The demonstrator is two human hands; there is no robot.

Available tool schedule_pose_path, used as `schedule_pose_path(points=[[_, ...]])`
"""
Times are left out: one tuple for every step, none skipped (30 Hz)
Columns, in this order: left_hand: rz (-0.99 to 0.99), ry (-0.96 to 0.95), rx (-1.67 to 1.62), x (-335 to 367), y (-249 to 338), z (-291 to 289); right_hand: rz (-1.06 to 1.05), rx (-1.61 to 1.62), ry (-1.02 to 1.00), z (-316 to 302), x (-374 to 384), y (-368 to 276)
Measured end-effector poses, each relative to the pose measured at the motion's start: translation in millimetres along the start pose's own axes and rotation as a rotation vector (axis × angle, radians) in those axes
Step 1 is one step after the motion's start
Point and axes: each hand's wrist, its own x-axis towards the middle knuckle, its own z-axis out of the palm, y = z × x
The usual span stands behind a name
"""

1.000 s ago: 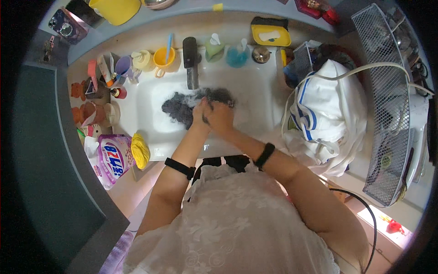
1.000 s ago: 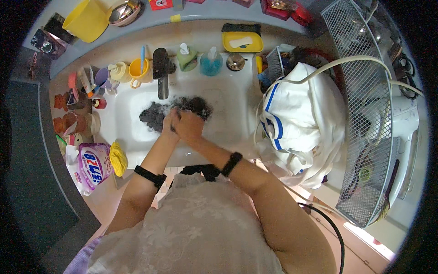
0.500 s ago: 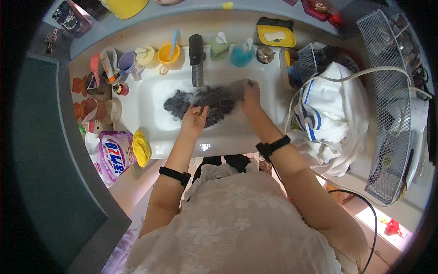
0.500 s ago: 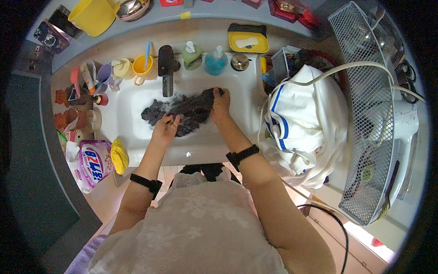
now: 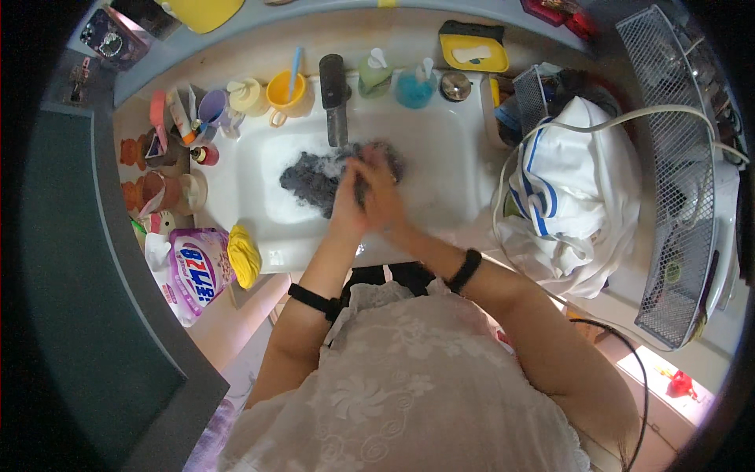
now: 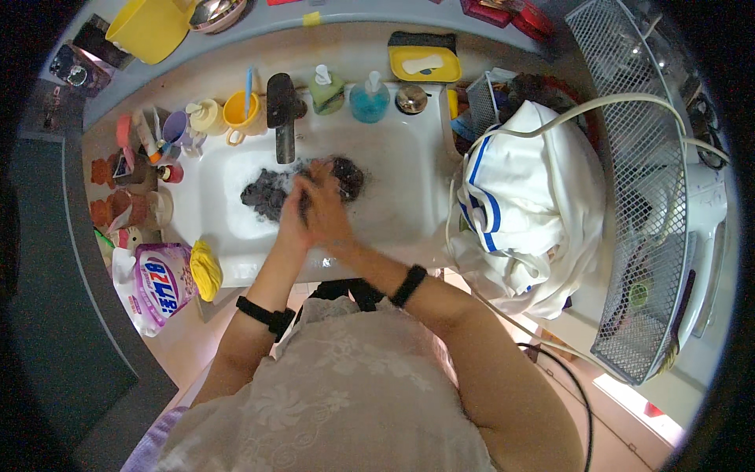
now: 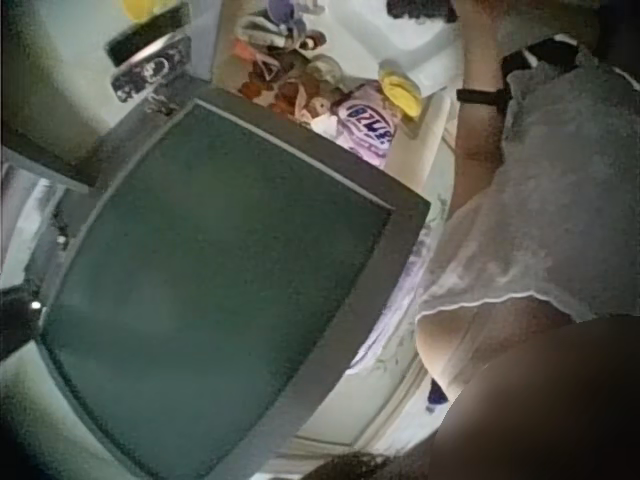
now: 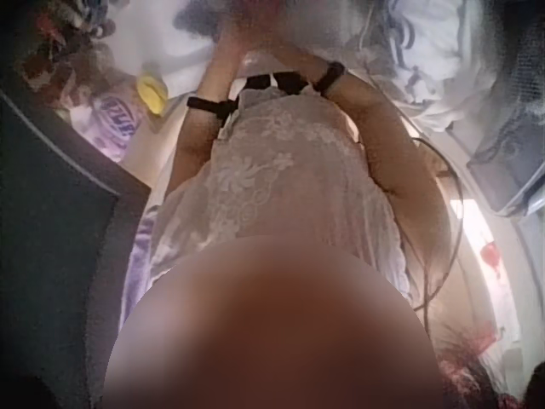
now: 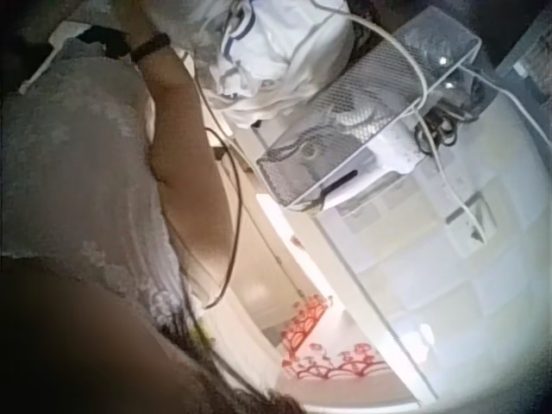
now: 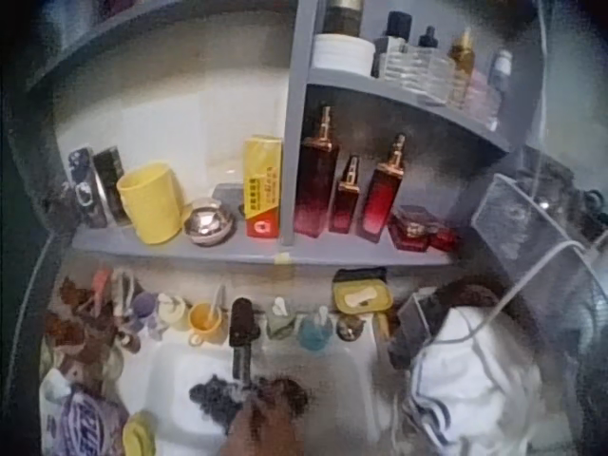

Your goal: Hand washing a grey garment in a bathroom sink using laundry detergent.

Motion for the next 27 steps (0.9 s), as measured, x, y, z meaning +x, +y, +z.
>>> schedule_pose_path(points=[[0.126, -0.010, 0.073, 0.7, 2.1, -2.2, -0.106, 0.041, -0.063, 6.6, -13.5, -7.6], [0.251, -0.019, 0.147, 1.6, 2.9, -4.4, -0.142, -0.069, -0.032, 4.1, -9.6, -2.4], [0.211, -0.010, 0.181, 5.0, -5.4, -8.2, -0.175, -0.181, 0.000, -1.2, -3.2, 11.6], [0.171, 0.001, 0.219, 8.8, -17.8, -11.3, -0.207, -0.291, 0.034, -3.0, 4.0, 23.1], [0.129, 0.011, 0.257, 10.6, -26.8, -15.0, -0.071, -0.183, 0.067, -1.5, 11.5, 33.6], [0.131, 0.122, 0.396, 9.5, -35.9, -6.9, 0.077, -0.086, 0.121, -5.8, 19.2, 49.5], [0.147, 0.064, 0.320, 11.7, -25.5, -17.7, 0.211, 0.026, 0.149, -3.1, 24.2, 44.3], [0.163, 0.006, 0.244, 15.3, -6.5, -30.6, 0.130, 0.032, 0.146, 7.4, 11.2, 32.5], [0.189, -0.048, 0.161, 15.9, 5.9, -44.4, 0.048, 0.040, 0.129, 21.5, -9.4, -1.4], [0.200, -0.015, 0.202, 16.2, 0.8, -41.6, -0.031, 0.041, 0.133, 23.9, -20.4, -18.5], [0.212, 0.019, 0.243, 15.6, -7.8, -39.3, 0.083, -0.041, 0.082, 19.7, -10.0, -1.4], [0.209, 0.046, 0.297, 14.2, -19.8, -28.9, 0.203, -0.122, 0.052, 9.5, 9.6, 27.8], [0.220, 0.080, 0.346, 10.2, -28.6, -21.9, 0.321, -0.195, 0.005, 6.5, 19.1, 44.4], [0.239, 0.117, 0.391, 6.8, -33.1, -16.5, 0.317, -0.140, 0.022, 9.1, 18.9, 43.8], [0.256, 0.150, 0.436, 4.2, -33.8, -9.5, 0.312, -0.086, 0.041, 11.1, 18.3, 39.8], [0.260, 0.142, 0.494, 3.6, -24.9, -1.6, 0.315, -0.038, 0.076, 15.0, 10.5, 32.2], [0.263, 0.133, 0.553, 5.0, -8.2, 7.3, 0.315, 0.010, 0.111, 18.6, 5.1, 25.4], [0.254, 0.118, 0.559, 4.2, -4.5, 3.1, 0.310, 0.060, 0.149, 30.7, -8.7, 5.8], [0.246, 0.103, 0.569, 2.6, 0.0, 0.4, 0.300, 0.115, 0.189, 39.1, -15.8, -5.1], [0.214, 0.078, 0.530, 4.1, -6.6, -17.6, 0.345, 0.159, 0.188, 31.7, -6.8, 6.3], [0.181, 0.048, 0.495, 5.5, -13.9, -25.9, 0.372, 0.151, 0.200, 21.5, 7.7, 22.7], [0.188, 0.276, 0.553, -6.1, -34.2, 8.7, 0.376, 0.093, 0.226, 8.4, 18.8, 34.6], [0.175, 0.189, 0.567, 1.8, -29.8, -2.0, 0.354, 0.054, 0.245, 3.1, 18.3, 40.8], [0.194, 0.118, 0.573, 2.6, -9.7, -22.8, 0.281, 0.031, 0.221, 10.9, 10.4, 25.8], [0.279, 0.087, 0.571, 6.8, -0.4, -29.6, 0.196, 0.000, 0.196, 20.5, -4.3, 5.5], [0.367, 0.057, 0.571, 9.6, 9.1, -35.4, 0.137, -0.021, 0.172, 27.3, -13.5, -7.7], [0.320, 0.072, 0.516, 9.4, 2.1, -28.5, 0.117, -0.062, 0.169, 25.1, -10.2, -4.2]])
